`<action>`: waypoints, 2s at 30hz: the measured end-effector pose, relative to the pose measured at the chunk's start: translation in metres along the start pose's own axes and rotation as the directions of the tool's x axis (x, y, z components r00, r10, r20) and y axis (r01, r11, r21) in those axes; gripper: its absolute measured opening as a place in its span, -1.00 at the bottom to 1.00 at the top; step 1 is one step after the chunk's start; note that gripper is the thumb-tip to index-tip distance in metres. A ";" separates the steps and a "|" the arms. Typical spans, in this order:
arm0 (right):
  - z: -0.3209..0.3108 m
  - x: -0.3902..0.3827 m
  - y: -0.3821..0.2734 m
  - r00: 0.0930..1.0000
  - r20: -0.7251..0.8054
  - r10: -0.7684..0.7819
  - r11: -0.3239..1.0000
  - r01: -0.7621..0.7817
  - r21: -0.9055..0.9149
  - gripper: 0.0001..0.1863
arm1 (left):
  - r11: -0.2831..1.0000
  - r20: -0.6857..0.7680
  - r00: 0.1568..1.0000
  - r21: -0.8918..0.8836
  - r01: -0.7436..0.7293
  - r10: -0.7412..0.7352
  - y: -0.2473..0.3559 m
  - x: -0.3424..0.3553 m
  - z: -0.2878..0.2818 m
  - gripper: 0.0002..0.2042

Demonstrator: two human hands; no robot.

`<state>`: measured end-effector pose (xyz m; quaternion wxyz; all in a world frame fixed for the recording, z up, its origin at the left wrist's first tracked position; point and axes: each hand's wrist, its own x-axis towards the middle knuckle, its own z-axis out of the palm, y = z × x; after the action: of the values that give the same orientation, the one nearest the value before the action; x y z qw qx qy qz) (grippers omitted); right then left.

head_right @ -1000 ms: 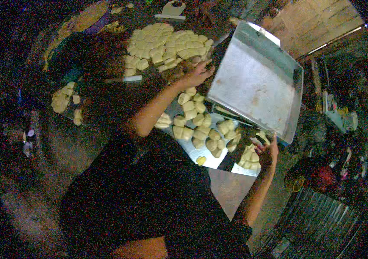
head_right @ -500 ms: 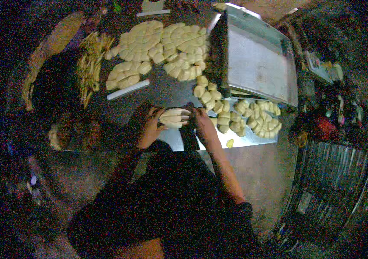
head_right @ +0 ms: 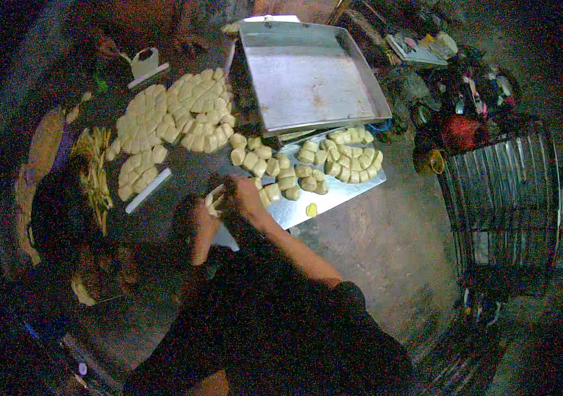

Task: The person rolls out pieces of dough using a white rolling pin on a metal table, adds filling to the dough by hand from a dark bucket, shapes the dough into rolls, and places them onto a large metal baking tray.

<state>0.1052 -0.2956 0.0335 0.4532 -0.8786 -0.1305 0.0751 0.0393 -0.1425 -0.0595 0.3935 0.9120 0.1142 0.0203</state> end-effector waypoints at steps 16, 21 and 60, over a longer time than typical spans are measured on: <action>-0.402 0.097 0.053 0.858 -0.369 -0.358 0.828 0.109 -0.550 -0.82 | 0.647 0.053 0.987 -0.760 -0.060 0.154 0.365 0.171 0.108 -0.46; -0.426 0.125 0.137 0.908 -0.330 -0.257 0.904 0.105 -0.415 -0.82 | 0.821 0.118 0.974 -0.563 -0.094 0.192 0.363 0.195 0.134 -0.63; -0.005 -0.133 -0.001 0.995 0.082 -0.056 0.973 0.073 -0.221 -0.40 | 0.904 -0.488 0.869 -0.402 -0.143 -0.080 -0.040 -0.144 -0.153 -0.76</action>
<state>-0.0204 -0.3380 0.0388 0.3486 -0.9158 -0.1833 0.0781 -0.1275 -0.0391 0.0244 0.5401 0.7698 0.1882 0.2833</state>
